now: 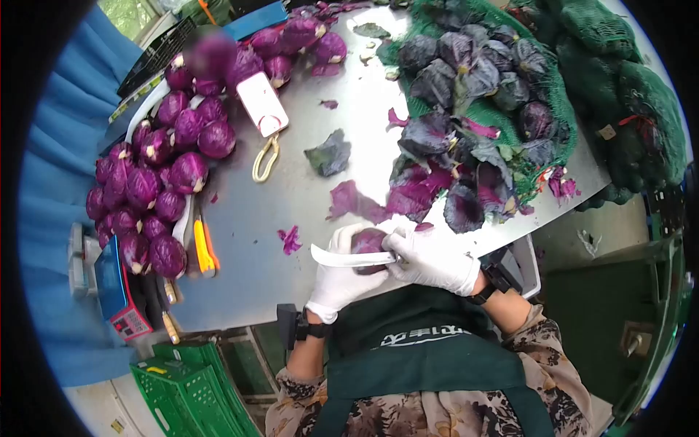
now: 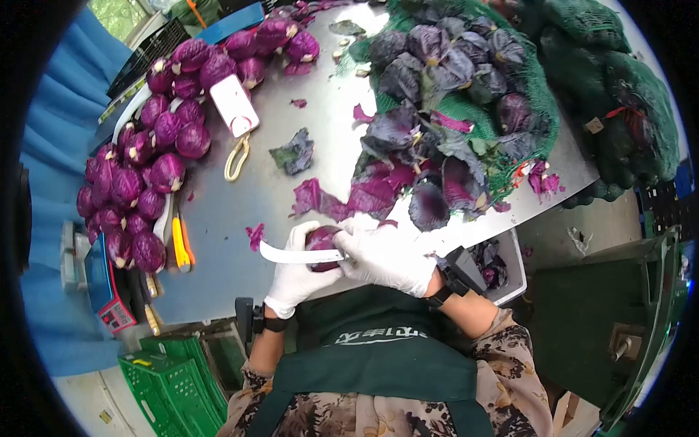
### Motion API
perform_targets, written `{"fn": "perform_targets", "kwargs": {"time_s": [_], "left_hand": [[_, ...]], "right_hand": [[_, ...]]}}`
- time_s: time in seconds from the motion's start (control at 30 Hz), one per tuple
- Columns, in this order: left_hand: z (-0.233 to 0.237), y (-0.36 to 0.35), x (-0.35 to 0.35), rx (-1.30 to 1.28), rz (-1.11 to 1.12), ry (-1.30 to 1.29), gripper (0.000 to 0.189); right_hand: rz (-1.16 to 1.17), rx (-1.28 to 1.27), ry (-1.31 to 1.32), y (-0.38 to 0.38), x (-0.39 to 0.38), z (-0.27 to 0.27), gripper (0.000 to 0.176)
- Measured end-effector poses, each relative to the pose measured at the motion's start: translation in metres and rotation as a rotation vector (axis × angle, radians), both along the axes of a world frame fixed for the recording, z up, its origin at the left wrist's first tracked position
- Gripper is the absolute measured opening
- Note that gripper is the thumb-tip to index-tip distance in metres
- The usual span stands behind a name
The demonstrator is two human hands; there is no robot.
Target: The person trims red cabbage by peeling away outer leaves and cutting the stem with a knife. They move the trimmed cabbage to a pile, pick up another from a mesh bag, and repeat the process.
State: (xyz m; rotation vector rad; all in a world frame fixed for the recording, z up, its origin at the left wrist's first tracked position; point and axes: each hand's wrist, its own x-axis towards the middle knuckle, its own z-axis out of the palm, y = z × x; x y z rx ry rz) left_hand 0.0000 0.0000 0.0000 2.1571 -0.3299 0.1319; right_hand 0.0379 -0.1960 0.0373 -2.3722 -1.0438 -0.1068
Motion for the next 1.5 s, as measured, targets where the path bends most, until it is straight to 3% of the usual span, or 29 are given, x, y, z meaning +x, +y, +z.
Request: {"fn": "perform_targets", "kwargs": {"time_s": [0.03, 0.07, 0.1, 0.17, 0.2, 0.23, 0.3, 0.37, 0.43, 0.5, 0.57, 0.7, 0.77, 0.83, 0.87, 0.9, 0.97, 1.0, 1.03, 1.1, 1.23, 1.27, 1.3, 1.47, 1.5], "left_hand": [[0.006, 0.004, 0.001, 0.009, 0.006, -0.002, 0.074], [0.008, 0.011, 0.002, 0.269, -0.107, -0.248, 0.07], [-0.012, -0.021, -0.004, 0.105, -0.058, -0.072, 0.071], [-0.003, -0.01, -0.007, -0.018, 0.079, 0.18, 0.073], [0.003, -0.002, -0.008, 0.009, 0.05, 0.165, 0.081], [0.001, -0.004, -0.007, 0.003, 0.022, 0.166, 0.081], [-0.007, 0.001, -0.013, -0.139, 0.058, 0.228, 0.079], [-0.013, 0.01, -0.017, -0.103, 0.044, 0.168, 0.082], [-0.013, 0.02, -0.019, -0.032, 0.055, 0.102, 0.088], [-0.014, 0.024, -0.022, -0.015, 0.061, 0.085, 0.093], [0.0, 0.017, -0.027, -0.104, 0.162, 0.123, 0.098], [0.007, 0.008, -0.028, 0.173, 0.219, 0.132, 0.103], [0.003, 0.012, -0.029, 0.211, 0.215, 0.125, 0.1], [-0.015, 0.022, -0.029, 0.08, 0.195, 0.03, 0.096], [-0.03, 0.028, -0.029, -0.183, 0.206, 0.098, 0.089], [-0.032, 0.029, -0.031, -0.175, 0.21, 0.093, 0.089], [-0.032, 0.029, -0.03, -0.763, 0.29, 0.257, 0.083], [-0.027, 0.028, -0.029, -0.939, 0.244, 0.298, 0.079], [-0.028, 0.029, -0.03, -0.94, 0.248, 0.29, 0.079], [-0.033, 0.025, -0.031, -1.42, 0.194, 0.509, 0.077], [-0.037, 0.009, -0.026, -1.693, 0.03, 0.585, 0.077], [-0.036, 0.007, -0.026, -1.442, 0.063, 0.542, 0.075], [-0.036, 0.006, -0.027, -1.439, 0.069, 0.548, 0.075], [-0.042, 0.007, -0.017, -1.612, 0.235, 0.53, 0.069], [-0.043, 0.012, -0.015, -1.648, 0.302, 0.495, 0.068]], "right_hand": [[-0.001, 0.028, 0.028, 0.003, 0.0, -0.005, 0.013], [-0.013, 0.107, 0.105, 0.004, -0.001, -0.008, 0.012], [-0.055, 0.037, 0.212, -0.024, -0.005, 0.003, 0.01], [-0.109, 0.2, 0.386, -0.012, 0.0, -0.005, 0.013], [-0.172, 0.248, 0.509, -0.007, 0.001, -0.009, 0.016], [-0.197, 0.42, 0.624, -0.012, 0.003, -0.026, 0.015], [-0.274, 0.544, 0.803, -0.023, 0.018, -0.045, 0.012], [-0.438, 0.704, 1.043, -0.033, 0.025, -0.048, 0.013], [-0.57, 0.827, 1.069, -0.045, 0.034, -0.056, 0.012], [-0.67, 0.719, 0.763, -0.048, 0.038, -0.059, 0.024], [-0.685, 0.559, 0.291, -0.041, 0.028, -0.053, 0.037], [-0.249, 0.445, 0.443, -0.016, -0.001, -0.035, 0.045], [-0.2, 0.392, 0.617, -0.004, -0.004, -0.045, 0.045], [-0.195, 0.328, 0.759, 0.0, -0.003, -0.048, 0.044], [-0.21, 0.35, 0.813, 0.003, -0.003, -0.055, 0.043], [-0.224, 0.371, 0.87, 0.007, -0.004, -0.061, 0.043], [-0.207, 0.413, 0.899, 0.009, -0.002, -0.064, 0.042], [-0.202, 0.456, 0.998, 0.009, -0.003, -0.05, 0.042], [-0.196, 0.494, 1.094, 0.009, -0.002, -0.042, 0.043], [-0.092, 0.498, 0.978, 0.008, -0.001, -0.044, 0.057], [-0.101, 0.538, 0.814, 0.021, -0.001, -0.038, 0.063], [-0.208, 0.545, 0.941, 0.02, 0.0, -0.028, 0.062], [-0.32, 0.548, 1.074, 0.02, -0.001, -0.02, 0.061], [-0.159, 0.591, 0.833, 0.011, -0.001, -0.042, 0.034], [-0.165, 0.537, 0.868, 0.004, 0.0, -0.04, 0.039]]}}
